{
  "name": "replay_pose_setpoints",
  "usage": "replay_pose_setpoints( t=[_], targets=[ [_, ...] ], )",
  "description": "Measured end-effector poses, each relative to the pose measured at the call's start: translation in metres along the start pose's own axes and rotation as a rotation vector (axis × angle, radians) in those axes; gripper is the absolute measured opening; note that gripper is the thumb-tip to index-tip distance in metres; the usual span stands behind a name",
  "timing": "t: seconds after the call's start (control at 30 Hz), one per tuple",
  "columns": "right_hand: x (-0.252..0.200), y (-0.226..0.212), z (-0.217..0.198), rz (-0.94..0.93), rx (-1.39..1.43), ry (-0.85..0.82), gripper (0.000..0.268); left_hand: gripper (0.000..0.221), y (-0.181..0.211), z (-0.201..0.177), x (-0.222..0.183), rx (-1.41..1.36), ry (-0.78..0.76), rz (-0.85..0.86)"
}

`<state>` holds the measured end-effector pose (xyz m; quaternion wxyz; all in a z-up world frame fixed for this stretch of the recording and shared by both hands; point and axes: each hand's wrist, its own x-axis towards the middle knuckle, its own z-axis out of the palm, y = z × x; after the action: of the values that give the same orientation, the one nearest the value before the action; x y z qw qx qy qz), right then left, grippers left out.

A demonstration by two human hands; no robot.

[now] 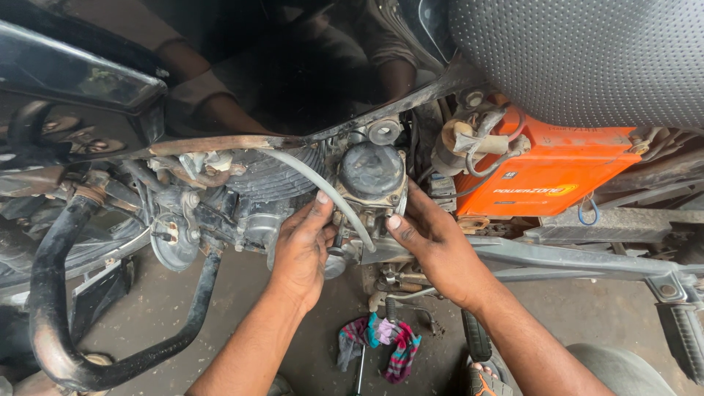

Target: The person handles a motorcycle carburetor by hand, connecting a tube and positioning the component against the engine block.

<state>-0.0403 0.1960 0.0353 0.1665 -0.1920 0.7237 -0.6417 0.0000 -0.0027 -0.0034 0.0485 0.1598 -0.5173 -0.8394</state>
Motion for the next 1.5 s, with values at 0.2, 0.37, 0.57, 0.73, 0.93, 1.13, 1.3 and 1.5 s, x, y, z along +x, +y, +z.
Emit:
replay_pose_setpoints(
  t=[0.2,0.37,0.57,0.73,0.93,1.13,1.3,1.5],
  targets=[
    [0.000,0.000,-0.001,-0.001,-0.012,0.003,0.077,0.058,0.003,0.002,-0.001,0.013,0.005,-0.009],
    [0.000,0.000,-0.001,0.006,-0.015,0.002,0.077,0.058,0.002,0.002,-0.002,-0.006,-0.001,-0.004],
    [0.000,-0.003,0.000,0.004,-0.018,0.003,0.078,0.056,0.000,0.002,-0.001,-0.064,-0.023,0.007],
    [0.001,-0.007,0.000,0.050,-0.022,0.019,0.080,0.055,0.002,0.004,-0.001,-0.075,-0.008,-0.009],
    [0.001,-0.005,-0.002,0.041,0.013,0.019,0.079,0.057,0.003,0.007,-0.001,-0.077,-0.003,-0.005],
    [0.001,-0.004,-0.004,-0.002,0.063,0.001,0.079,0.058,0.002,0.007,-0.002,-0.059,0.017,-0.017],
    [0.001,-0.009,-0.003,0.079,0.072,0.023,0.080,0.055,0.004,0.008,0.000,-0.079,0.021,-0.034],
    [0.000,-0.013,-0.006,0.078,0.111,0.000,0.080,0.050,0.001,0.007,0.004,-0.112,0.014,-0.011]
  ],
)
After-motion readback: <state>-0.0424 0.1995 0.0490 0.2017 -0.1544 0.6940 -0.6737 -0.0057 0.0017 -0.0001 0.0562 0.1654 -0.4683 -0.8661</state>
